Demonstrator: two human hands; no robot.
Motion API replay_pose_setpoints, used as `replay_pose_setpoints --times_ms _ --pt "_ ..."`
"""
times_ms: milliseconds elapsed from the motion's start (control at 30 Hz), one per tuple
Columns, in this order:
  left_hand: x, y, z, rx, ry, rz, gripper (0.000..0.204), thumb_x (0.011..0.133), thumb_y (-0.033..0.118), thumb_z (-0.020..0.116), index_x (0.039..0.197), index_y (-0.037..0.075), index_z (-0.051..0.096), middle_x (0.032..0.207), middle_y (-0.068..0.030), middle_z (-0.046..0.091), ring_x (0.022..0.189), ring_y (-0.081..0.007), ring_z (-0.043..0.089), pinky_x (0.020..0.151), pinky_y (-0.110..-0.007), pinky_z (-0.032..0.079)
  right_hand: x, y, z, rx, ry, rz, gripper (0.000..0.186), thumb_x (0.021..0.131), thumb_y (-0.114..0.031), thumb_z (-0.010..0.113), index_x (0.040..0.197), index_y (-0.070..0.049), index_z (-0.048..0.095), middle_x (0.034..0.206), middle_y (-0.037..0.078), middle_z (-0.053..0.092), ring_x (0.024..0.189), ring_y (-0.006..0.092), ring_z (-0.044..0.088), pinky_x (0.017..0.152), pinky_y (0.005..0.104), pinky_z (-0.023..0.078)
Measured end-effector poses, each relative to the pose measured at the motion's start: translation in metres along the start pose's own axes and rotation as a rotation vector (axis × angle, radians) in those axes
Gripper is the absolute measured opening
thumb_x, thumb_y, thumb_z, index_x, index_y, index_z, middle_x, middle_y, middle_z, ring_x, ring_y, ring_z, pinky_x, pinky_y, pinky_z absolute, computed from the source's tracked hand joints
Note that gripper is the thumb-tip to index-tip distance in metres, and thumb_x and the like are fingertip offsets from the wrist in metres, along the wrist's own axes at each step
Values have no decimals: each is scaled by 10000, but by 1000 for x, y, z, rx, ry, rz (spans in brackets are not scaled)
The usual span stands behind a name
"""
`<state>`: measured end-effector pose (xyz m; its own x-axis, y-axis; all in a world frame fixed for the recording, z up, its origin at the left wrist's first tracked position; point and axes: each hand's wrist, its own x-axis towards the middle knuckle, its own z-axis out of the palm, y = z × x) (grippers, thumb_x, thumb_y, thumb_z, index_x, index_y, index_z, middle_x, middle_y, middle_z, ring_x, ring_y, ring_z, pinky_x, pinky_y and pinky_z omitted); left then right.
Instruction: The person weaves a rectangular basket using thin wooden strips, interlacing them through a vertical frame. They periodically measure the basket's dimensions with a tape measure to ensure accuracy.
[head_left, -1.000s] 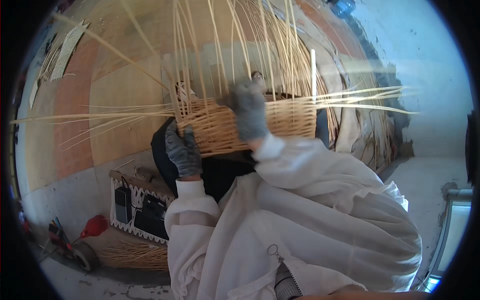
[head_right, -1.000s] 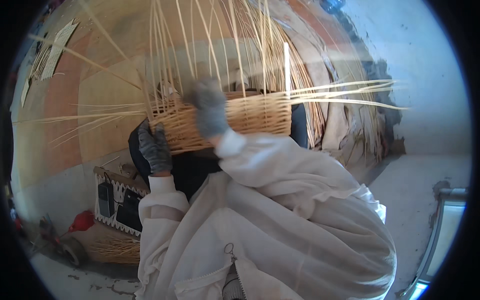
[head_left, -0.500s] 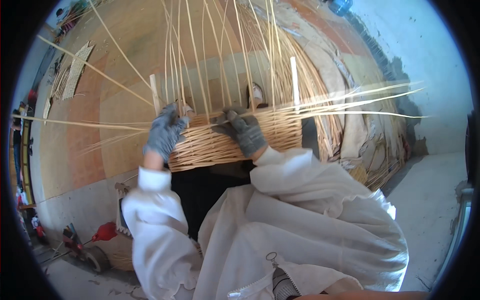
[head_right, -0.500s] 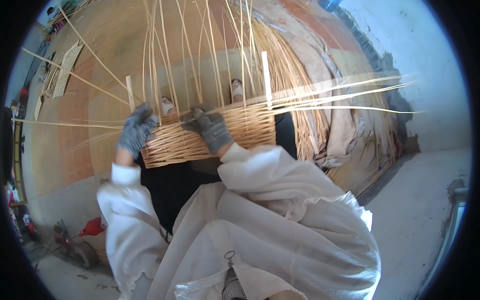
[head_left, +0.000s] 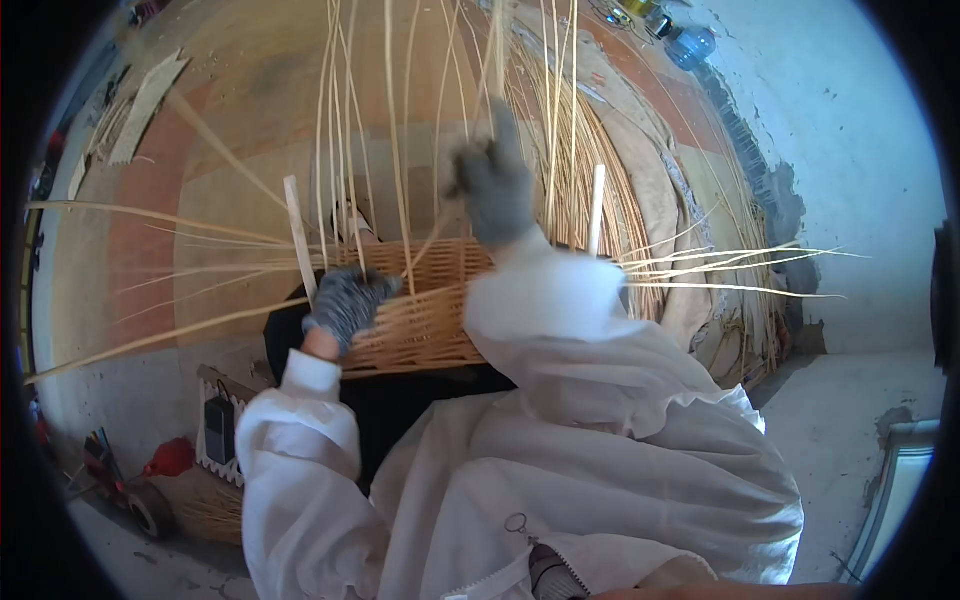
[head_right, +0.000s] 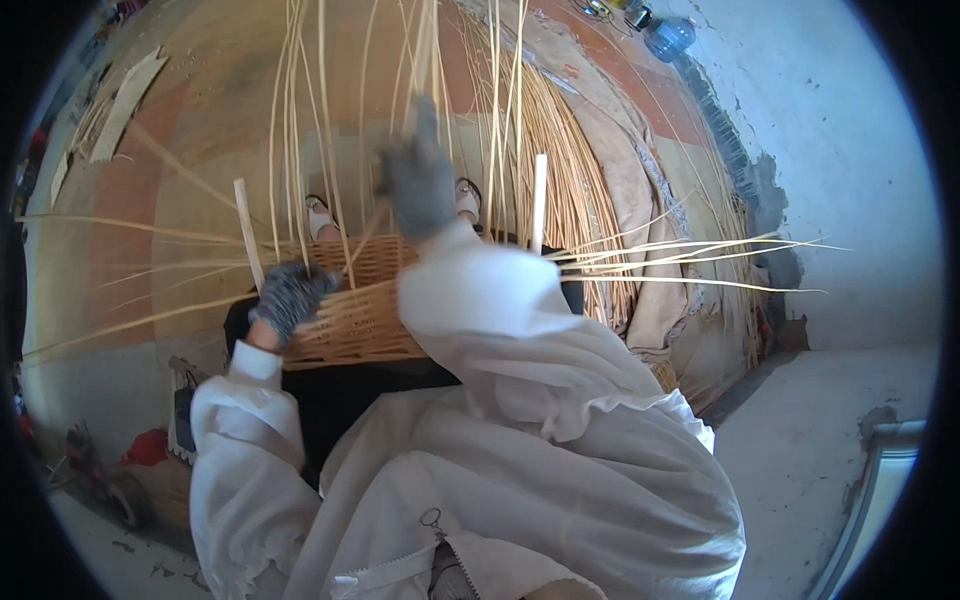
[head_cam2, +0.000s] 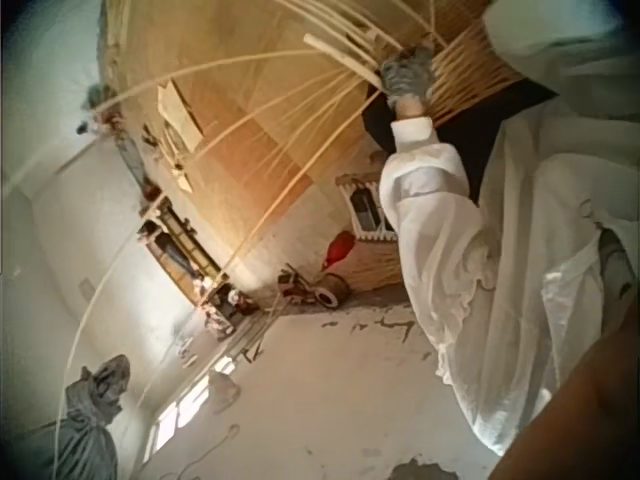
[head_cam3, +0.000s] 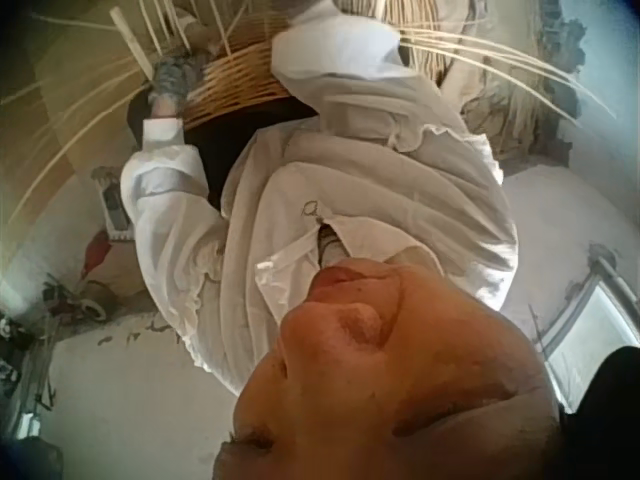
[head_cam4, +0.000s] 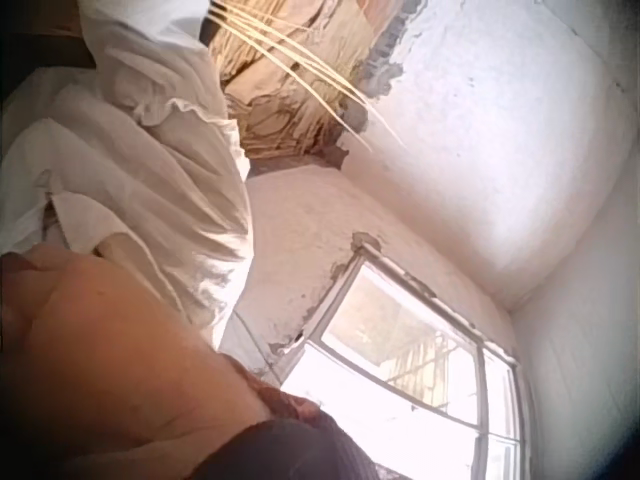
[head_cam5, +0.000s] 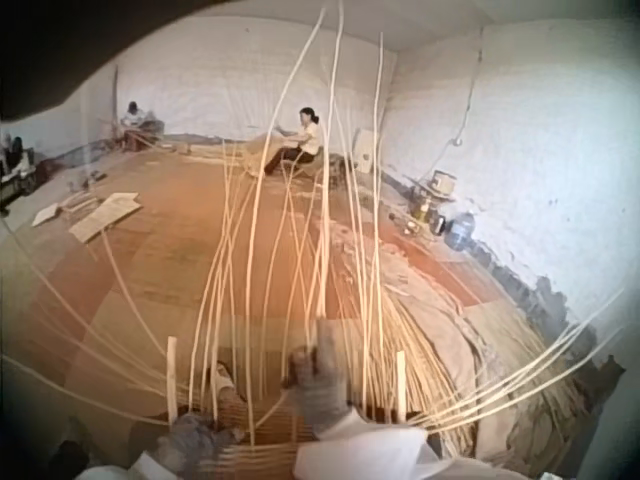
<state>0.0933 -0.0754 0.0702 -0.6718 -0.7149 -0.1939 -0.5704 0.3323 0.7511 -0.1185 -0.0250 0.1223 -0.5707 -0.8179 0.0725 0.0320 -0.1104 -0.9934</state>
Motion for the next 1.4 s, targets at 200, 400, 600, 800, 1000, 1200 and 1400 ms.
replay_pose_setpoints --times_ms 200,400,600,800,1000,1200,1400 --pt "45 4 -4 144 -109 -289 464 802 232 599 1150 -28 437 850 -182 583 773 -231 593 667 -326 480 -79 17 -25 -63 21 -199 502 878 -61 444 1331 -71 227 630 37 513 513 137 501 459 238 440" --pt "43 52 34 366 451 297 300 846 230 534 1024 -12 526 781 -182 587 758 -258 592 672 -352 473 -82 26 -102 661 147 -41 310 824 -123 583 1096 -36 463 692 57 554 609 181 566 615 316 524" --pt "23 83 87 166 -37 35 399 824 398 523 971 31 568 911 -193 614 886 -346 578 791 -416 442 -39 -22 -110 -367 -150 -129 251 823 -93 550 1052 -38 465 867 125 538 825 247 578 691 349 527" --pt "23 84 90 311 -27 -106 479 838 465 460 1010 33 576 918 -187 620 883 -318 586 808 -387 435 2 -33 -92 -8 86 -94 510 859 -167 511 1304 -74 280 930 176 537 853 196 561 666 306 522" --pt "57 97 89 361 -296 -129 594 785 498 517 1148 27 523 1032 -213 584 972 -311 560 861 -358 419 -104 -7 -139 -245 180 -315 327 877 -201 480 1132 -4 425 829 129 553 653 175 559 552 279 490" --pt "44 146 96 397 364 193 382 778 234 597 1081 9 544 1027 -202 585 1034 -306 530 927 -339 375 -108 -28 -166 270 257 -243 155 864 -133 508 938 2 520 727 105 564 626 193 566 596 296 499" --pt "56 150 138 -445 -355 188 294 768 117 637 1013 -24 557 960 -133 611 869 -195 569 791 -296 459 -85 42 -291 451 239 252 62 809 54 487 786 -4 492 747 134 545 681 253 580 687 467 551"
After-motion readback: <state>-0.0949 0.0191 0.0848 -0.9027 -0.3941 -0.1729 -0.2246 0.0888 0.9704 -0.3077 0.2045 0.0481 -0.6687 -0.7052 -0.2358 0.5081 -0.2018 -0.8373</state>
